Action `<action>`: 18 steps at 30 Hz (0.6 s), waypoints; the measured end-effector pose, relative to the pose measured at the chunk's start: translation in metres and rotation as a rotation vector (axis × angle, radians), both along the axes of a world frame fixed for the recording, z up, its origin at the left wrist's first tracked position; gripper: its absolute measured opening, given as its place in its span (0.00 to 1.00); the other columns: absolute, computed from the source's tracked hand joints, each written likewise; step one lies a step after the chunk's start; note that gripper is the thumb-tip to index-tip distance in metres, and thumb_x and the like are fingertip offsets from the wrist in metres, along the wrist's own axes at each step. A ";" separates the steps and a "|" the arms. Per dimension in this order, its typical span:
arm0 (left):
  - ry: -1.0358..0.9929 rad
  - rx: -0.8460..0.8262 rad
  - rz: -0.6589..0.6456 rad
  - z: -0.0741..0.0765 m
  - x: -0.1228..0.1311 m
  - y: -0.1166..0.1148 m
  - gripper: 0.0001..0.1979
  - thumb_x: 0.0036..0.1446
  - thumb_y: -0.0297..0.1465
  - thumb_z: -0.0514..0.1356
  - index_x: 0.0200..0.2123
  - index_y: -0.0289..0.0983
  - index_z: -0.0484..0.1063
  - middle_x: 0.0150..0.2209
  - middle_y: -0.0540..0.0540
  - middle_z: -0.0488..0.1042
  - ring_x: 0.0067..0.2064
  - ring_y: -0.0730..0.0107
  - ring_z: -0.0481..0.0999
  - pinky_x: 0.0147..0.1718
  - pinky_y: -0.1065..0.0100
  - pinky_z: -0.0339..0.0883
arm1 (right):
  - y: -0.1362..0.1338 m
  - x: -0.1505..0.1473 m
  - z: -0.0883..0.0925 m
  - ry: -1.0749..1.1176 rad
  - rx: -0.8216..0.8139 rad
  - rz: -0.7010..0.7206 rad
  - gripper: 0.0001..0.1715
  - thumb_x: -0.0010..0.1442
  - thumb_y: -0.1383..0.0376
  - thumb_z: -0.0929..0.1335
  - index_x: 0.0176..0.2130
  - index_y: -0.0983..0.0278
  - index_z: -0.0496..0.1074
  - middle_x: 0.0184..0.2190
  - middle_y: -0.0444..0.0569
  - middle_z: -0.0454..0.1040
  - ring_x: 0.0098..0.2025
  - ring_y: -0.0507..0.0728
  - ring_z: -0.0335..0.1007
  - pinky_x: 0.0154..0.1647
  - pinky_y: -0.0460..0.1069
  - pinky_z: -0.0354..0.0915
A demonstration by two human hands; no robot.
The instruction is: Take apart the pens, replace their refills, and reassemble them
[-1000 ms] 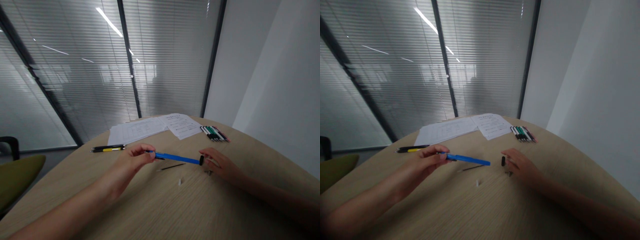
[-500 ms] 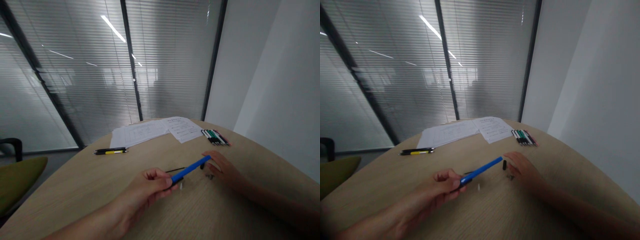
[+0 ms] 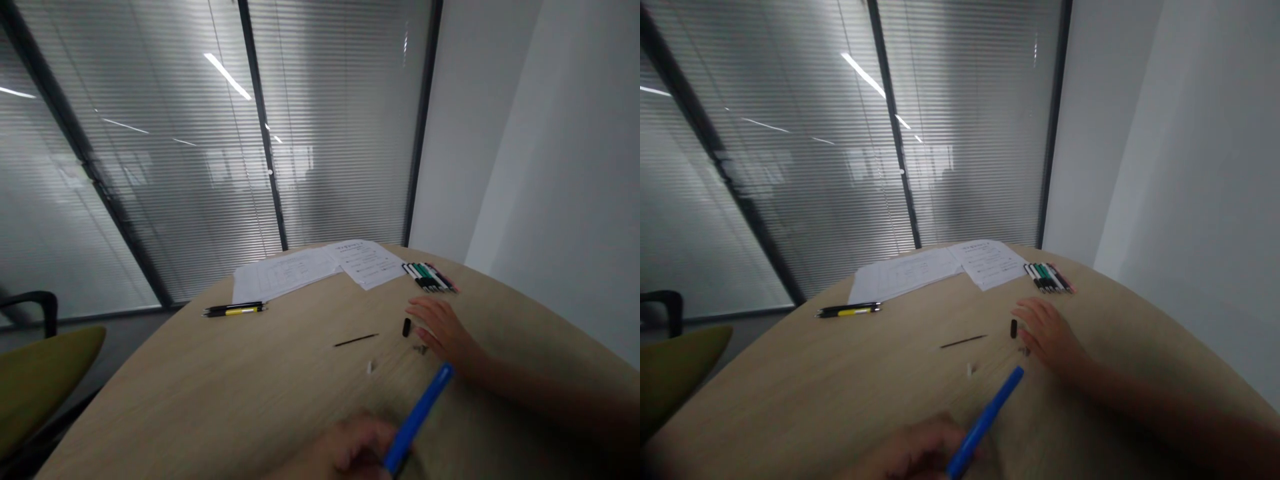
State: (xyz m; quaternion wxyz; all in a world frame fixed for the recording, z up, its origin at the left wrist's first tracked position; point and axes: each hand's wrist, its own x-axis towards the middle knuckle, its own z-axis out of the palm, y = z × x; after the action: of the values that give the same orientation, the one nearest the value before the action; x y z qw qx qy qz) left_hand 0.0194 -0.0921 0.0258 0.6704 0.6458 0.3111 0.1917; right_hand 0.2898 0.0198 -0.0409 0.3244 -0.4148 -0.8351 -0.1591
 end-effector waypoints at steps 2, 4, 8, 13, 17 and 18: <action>0.028 0.111 0.088 0.001 -0.009 0.001 0.12 0.53 0.41 0.53 0.33 0.39 0.67 0.31 0.50 0.71 0.35 0.70 0.70 0.37 0.69 0.60 | -0.004 -0.002 0.004 -0.007 0.010 -0.012 0.17 0.57 0.66 0.57 0.45 0.64 0.65 0.46 0.55 0.66 0.51 0.61 0.57 0.50 0.61 0.55; 0.085 0.218 0.167 0.003 -0.020 0.004 0.13 0.53 0.41 0.52 0.29 0.38 0.66 0.30 0.49 0.71 0.36 0.69 0.69 0.38 0.68 0.60 | -0.012 -0.007 0.007 -0.005 0.008 -0.010 0.16 0.56 0.67 0.58 0.44 0.63 0.65 0.46 0.54 0.67 0.50 0.61 0.58 0.50 0.61 0.56; 0.229 0.417 0.292 0.004 -0.042 0.018 0.10 0.53 0.37 0.51 0.29 0.37 0.66 0.28 0.50 0.68 0.34 0.69 0.67 0.36 0.68 0.59 | -0.041 -0.029 0.010 -0.080 -0.088 0.141 0.16 0.55 0.70 0.58 0.40 0.61 0.68 0.40 0.52 0.71 0.45 0.58 0.64 0.46 0.56 0.60; 0.263 0.690 0.325 -0.003 -0.050 0.036 0.06 0.51 0.30 0.53 0.29 0.37 0.68 0.30 0.49 0.68 0.34 0.69 0.67 0.36 0.68 0.60 | -0.061 -0.062 0.011 -0.038 -0.318 0.129 0.18 0.52 0.68 0.63 0.45 0.64 0.66 0.43 0.54 0.69 0.45 0.59 0.63 0.46 0.55 0.61; 0.268 0.840 0.333 -0.009 -0.039 0.044 0.07 0.51 0.28 0.54 0.31 0.37 0.71 0.31 0.47 0.68 0.35 0.68 0.68 0.36 0.68 0.61 | -0.048 -0.080 0.011 0.102 -0.440 0.090 0.14 0.48 0.67 0.67 0.39 0.64 0.68 0.39 0.52 0.70 0.43 0.58 0.64 0.45 0.54 0.61; 0.277 0.857 0.328 -0.011 -0.036 0.045 0.07 0.51 0.27 0.54 0.31 0.37 0.71 0.31 0.47 0.68 0.35 0.68 0.68 0.36 0.68 0.62 | -0.044 -0.083 0.011 0.136 -0.444 0.095 0.12 0.48 0.68 0.67 0.37 0.64 0.69 0.37 0.50 0.71 0.42 0.58 0.65 0.44 0.53 0.61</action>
State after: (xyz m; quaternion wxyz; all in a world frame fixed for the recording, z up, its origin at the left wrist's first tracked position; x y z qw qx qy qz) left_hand -0.0162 -0.0469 0.0152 0.2569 0.8258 0.3884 0.3182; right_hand 0.2066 -0.0241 -0.0303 0.2880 -0.4459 -0.8444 0.0721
